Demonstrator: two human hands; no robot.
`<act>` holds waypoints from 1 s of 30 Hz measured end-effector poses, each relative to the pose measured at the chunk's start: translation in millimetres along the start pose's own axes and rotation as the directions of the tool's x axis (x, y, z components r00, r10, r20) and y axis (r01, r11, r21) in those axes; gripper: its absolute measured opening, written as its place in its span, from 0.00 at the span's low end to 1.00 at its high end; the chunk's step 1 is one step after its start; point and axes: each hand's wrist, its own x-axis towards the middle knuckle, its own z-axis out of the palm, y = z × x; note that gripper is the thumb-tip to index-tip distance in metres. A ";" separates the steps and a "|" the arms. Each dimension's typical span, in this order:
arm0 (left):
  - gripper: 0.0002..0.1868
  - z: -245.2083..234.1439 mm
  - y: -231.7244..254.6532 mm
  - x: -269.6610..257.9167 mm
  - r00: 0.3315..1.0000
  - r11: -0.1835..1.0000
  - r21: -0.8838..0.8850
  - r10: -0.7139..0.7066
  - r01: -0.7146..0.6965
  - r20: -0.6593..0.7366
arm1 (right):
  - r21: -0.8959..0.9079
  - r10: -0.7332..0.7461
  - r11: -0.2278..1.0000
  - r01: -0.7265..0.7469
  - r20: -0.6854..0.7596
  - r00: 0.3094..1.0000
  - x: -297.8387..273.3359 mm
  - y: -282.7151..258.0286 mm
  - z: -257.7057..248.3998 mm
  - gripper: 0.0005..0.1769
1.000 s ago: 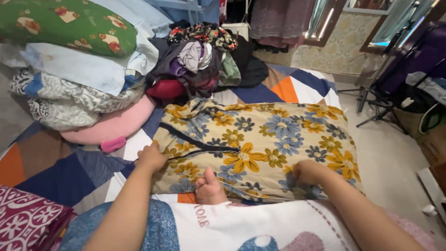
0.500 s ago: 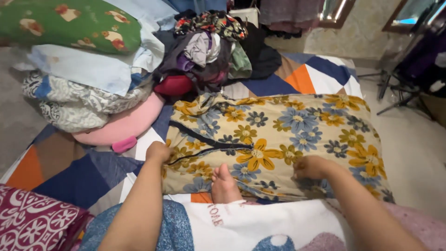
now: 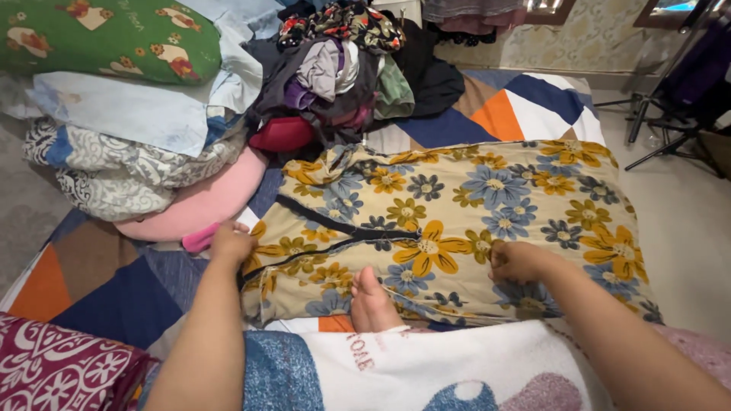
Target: The recorder folds a patterned cloth on a bed.
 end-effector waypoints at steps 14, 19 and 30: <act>0.42 22.1 128.6 -131.8 0.937 0.620 0.727 0.040 -0.295 0.346 | -0.435 -0.118 0.898 -0.061 -0.372 0.921 -40.7 -58.6 -1.7 0.41; 0.31 53.6 77.6 -95.3 0.780 0.391 0.699 0.484 -0.598 0.396 | -0.451 -0.202 0.892 0.023 -0.353 0.914 -36.5 -64.9 7.9 0.40; 0.45 21.5 140.2 -150.6 0.955 0.630 0.756 -0.078 -0.176 0.287 | -0.529 -0.216 0.848 0.031 -0.292 0.932 -7.7 -31.1 15.8 0.45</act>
